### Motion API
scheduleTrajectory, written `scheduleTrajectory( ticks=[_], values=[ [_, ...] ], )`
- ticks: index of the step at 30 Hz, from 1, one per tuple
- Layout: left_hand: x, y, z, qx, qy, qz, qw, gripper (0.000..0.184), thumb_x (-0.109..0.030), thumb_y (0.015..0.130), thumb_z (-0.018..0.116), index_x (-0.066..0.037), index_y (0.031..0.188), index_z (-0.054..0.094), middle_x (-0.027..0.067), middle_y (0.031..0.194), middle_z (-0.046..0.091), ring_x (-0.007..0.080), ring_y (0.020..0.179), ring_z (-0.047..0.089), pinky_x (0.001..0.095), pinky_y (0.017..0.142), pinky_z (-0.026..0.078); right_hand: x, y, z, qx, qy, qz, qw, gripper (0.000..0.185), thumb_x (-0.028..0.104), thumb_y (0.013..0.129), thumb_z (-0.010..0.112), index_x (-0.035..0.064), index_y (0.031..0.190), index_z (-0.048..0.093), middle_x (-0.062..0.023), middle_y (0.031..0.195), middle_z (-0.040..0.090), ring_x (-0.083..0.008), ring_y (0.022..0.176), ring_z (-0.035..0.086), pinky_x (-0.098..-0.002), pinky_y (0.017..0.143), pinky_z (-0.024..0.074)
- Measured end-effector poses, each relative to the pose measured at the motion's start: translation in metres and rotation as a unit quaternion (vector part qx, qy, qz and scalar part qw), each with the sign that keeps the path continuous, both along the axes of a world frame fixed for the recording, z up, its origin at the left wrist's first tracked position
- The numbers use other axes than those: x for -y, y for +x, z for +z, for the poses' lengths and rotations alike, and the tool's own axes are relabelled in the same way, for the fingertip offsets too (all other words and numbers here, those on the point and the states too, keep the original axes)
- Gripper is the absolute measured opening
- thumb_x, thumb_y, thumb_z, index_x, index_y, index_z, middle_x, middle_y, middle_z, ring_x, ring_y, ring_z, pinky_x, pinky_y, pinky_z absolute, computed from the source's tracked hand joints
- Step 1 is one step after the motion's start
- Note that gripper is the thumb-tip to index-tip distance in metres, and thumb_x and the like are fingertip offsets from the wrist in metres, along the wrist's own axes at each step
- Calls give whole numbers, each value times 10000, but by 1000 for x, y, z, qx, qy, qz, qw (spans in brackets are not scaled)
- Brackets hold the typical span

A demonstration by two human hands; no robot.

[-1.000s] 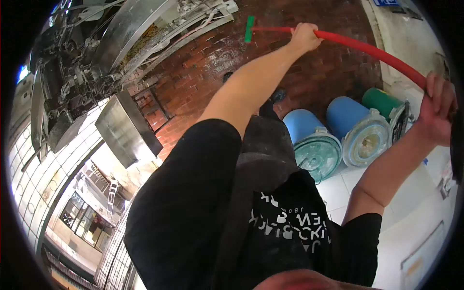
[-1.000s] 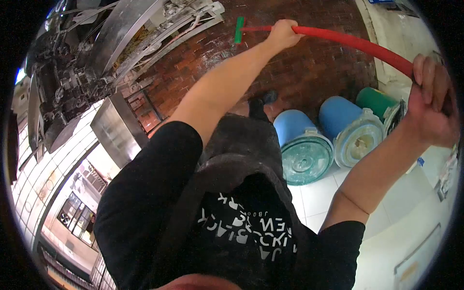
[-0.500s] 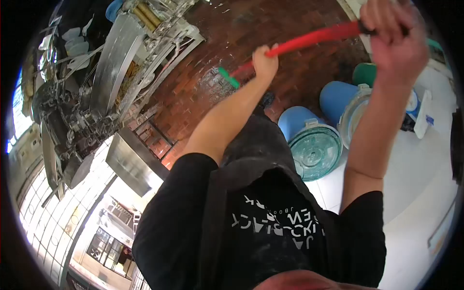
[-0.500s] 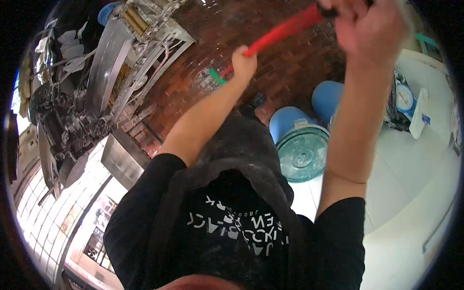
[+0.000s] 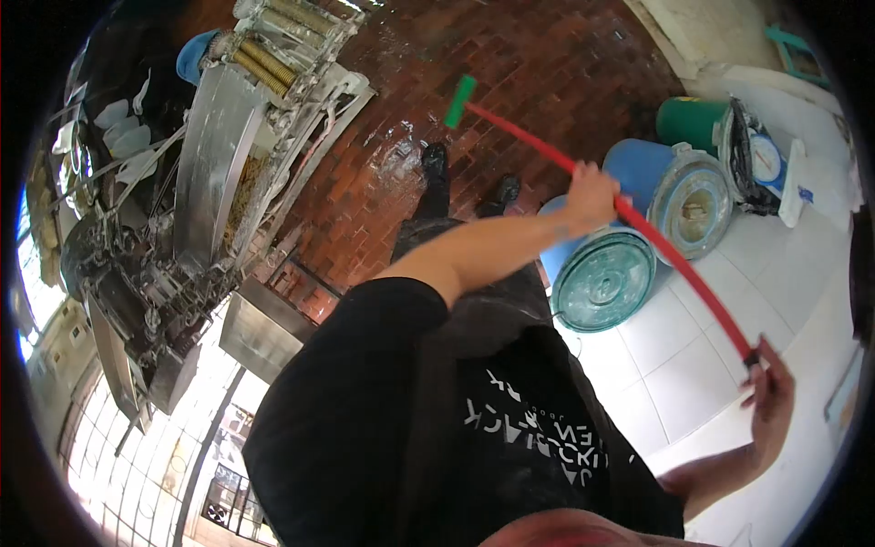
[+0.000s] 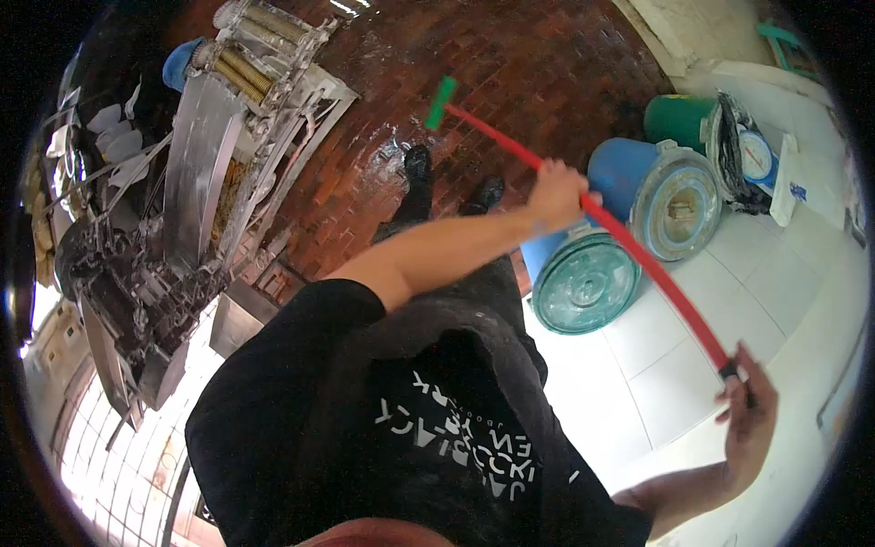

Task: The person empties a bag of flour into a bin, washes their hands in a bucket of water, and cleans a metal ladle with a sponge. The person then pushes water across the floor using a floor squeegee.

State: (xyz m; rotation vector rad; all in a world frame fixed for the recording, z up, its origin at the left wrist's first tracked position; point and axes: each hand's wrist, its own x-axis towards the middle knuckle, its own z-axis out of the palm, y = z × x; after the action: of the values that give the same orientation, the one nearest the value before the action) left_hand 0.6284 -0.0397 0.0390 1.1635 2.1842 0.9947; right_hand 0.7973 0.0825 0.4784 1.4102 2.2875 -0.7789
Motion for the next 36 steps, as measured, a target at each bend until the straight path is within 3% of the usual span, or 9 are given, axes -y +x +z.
scheduleTrajectory(
  ticks=[2,10,15,21,25,30,31,34,36],
  values=[
    [17,20,-15,120,-50,-82,988,304,-398,824,669,-100,795,725,131,934,679,324,1059,578,581,917,399,23,-36,-13,104,-120,-79,984,369,142,943,661,0,1282,631,-59,872,689,-75,672,571,-203,498,441],
    [110,-130,-99,-88,-150,-153,973,302,-417,829,668,-124,821,739,135,886,686,346,948,639,542,833,477,100,-64,-171,13,-181,-69,981,353,29,929,625,-14,1279,625,-47,905,684,-114,790,592,-257,727,489],
    [193,-281,-194,-269,-138,-70,951,262,-368,711,788,-120,761,717,126,866,657,344,982,622,501,815,478,177,-152,-309,-97,-169,70,978,401,208,935,630,32,1294,614,-247,1003,687,-336,838,652,-385,791,503],
    [64,-174,1,43,91,-154,983,263,-341,677,778,-107,704,660,148,752,643,385,830,627,510,782,474,71,-93,-94,-34,-124,-56,990,400,24,918,647,-39,1310,597,-79,1058,701,-133,941,608,-286,875,491],
    [-13,-94,2,131,22,-269,954,242,-388,788,718,-147,813,716,135,804,696,372,818,678,503,748,530,32,-82,-21,23,-74,-94,993,377,122,895,704,-22,1240,661,-47,927,679,-90,797,555,-214,740,459],
    [12,-191,-74,24,-89,-197,976,215,-304,732,698,-122,839,735,143,834,703,374,855,684,509,757,539,-4,-152,-152,31,-179,-32,983,352,79,932,639,-1,1274,642,-24,901,672,-75,776,546,-229,699,452],
    [40,-221,-121,-67,-30,-152,986,207,-313,747,703,-129,839,731,136,856,698,354,885,673,494,784,528,7,-155,-209,-98,-247,-33,963,357,56,937,615,22,1292,633,-17,888,670,-79,787,550,-241,727,462],
    [133,-332,-184,-181,-218,-125,951,224,-352,796,724,-137,860,728,124,880,697,332,924,663,467,818,512,84,-212,-341,-145,-254,91,952,390,232,956,573,157,1336,613,-188,1075,700,-328,968,677,-412,878,507],
    [127,-346,-165,-336,-164,-87,923,210,-343,816,709,-138,859,731,123,870,702,333,911,667,480,829,506,91,-249,-341,30,-217,194,956,402,247,953,571,195,1350,597,-184,1141,686,-338,1006,671,-419,880,504]
  ],
)
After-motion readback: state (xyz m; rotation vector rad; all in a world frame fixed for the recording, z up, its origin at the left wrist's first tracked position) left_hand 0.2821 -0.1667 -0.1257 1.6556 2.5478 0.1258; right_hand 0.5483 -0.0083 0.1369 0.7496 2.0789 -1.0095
